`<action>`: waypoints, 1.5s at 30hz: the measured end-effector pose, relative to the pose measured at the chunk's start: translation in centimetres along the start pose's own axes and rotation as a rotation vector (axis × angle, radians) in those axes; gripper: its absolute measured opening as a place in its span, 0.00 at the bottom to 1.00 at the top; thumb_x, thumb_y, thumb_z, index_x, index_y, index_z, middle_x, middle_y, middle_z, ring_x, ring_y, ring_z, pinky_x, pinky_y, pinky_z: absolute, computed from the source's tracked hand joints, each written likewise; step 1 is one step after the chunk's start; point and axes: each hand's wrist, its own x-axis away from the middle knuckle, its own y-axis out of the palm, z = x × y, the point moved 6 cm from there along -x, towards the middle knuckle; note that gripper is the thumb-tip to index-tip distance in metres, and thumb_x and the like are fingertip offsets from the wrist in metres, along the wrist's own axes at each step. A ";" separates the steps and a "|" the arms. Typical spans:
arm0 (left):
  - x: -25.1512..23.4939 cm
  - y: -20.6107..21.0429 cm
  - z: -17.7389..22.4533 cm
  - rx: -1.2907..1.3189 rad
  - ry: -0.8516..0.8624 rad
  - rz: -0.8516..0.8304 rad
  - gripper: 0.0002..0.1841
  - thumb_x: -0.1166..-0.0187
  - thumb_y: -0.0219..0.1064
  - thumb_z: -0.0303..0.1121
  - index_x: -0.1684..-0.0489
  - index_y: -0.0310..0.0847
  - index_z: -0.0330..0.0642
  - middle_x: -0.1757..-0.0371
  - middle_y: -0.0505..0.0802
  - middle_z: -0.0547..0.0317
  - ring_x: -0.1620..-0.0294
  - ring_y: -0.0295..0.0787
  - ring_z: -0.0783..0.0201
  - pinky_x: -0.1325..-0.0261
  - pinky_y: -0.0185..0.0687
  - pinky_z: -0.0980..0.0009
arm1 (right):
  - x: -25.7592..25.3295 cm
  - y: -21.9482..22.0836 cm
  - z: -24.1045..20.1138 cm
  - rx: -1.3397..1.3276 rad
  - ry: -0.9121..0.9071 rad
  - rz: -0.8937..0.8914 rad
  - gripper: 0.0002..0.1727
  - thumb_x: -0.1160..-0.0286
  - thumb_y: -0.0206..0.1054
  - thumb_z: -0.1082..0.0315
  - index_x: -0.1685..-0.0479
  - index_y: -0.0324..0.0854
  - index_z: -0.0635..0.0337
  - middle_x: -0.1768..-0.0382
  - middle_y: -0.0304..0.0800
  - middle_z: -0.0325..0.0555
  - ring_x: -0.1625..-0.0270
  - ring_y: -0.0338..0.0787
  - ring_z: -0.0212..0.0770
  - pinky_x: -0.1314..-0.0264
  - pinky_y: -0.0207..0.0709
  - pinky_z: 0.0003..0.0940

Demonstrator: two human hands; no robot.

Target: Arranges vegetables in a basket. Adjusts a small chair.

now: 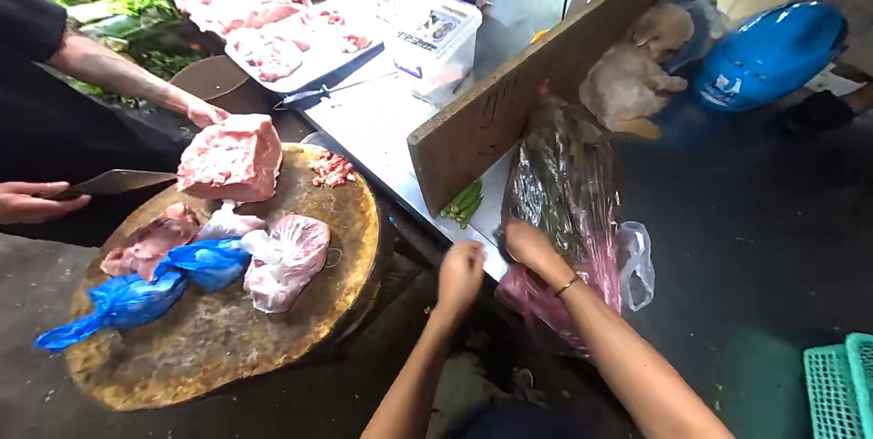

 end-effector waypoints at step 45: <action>-17.1 9.0 -5.3 -0.766 0.137 -0.172 0.17 0.17 0.56 0.22 0.33 0.77 0.25 0.37 0.86 0.29 0.30 0.81 0.33 0.31 0.78 0.42 | 9.6 8.3 5.0 -1.707 0.126 0.294 0.33 0.36 0.71 0.68 0.27 0.66 0.65 0.60 0.92 0.59 0.67 0.94 0.48 0.67 0.89 0.39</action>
